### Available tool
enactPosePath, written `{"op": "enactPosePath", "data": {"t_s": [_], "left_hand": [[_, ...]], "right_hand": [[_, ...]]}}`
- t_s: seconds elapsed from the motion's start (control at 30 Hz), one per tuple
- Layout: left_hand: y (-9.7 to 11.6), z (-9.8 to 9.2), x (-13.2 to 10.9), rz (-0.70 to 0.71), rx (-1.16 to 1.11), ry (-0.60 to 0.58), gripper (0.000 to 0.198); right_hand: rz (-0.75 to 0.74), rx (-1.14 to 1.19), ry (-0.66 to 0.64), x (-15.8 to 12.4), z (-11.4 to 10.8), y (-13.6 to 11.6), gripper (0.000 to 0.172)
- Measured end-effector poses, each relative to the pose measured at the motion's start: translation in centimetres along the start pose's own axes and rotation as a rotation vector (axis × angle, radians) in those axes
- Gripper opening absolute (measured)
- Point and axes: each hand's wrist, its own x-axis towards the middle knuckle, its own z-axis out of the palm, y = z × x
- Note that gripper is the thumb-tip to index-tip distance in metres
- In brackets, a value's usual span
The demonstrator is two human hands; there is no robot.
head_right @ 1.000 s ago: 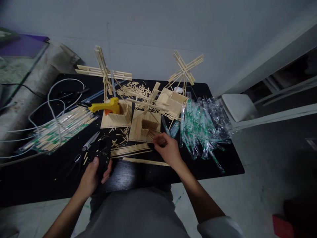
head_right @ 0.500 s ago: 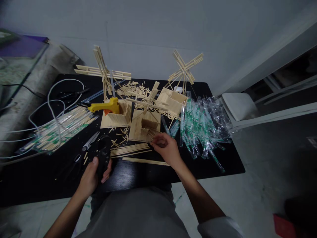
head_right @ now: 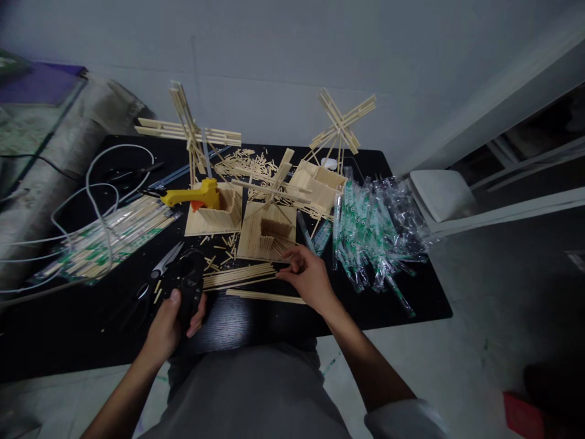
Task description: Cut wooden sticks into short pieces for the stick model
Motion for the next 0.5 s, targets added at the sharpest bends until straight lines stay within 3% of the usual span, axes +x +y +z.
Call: {"op": "enactPosePath", "data": {"t_s": [0.2,0.3,0.5], "left_hand": [[0.14,0.18,0.02,-0.002,-0.012,0.000,0.071],[0.25,0.22,-0.01,-0.003,0.000,-0.003,0.071],[-0.09,-0.09,-0.07,-0.006,0.029,0.000,0.069]], "right_hand": [[-0.063,-0.107,0.019,-0.02,-0.02,0.10,0.044],[-0.090,-0.237,0.008,-0.15,-0.23,0.06,0.032],[-0.292,-0.679,-0.239,-0.69,-0.96,-0.33,0.004]]}}
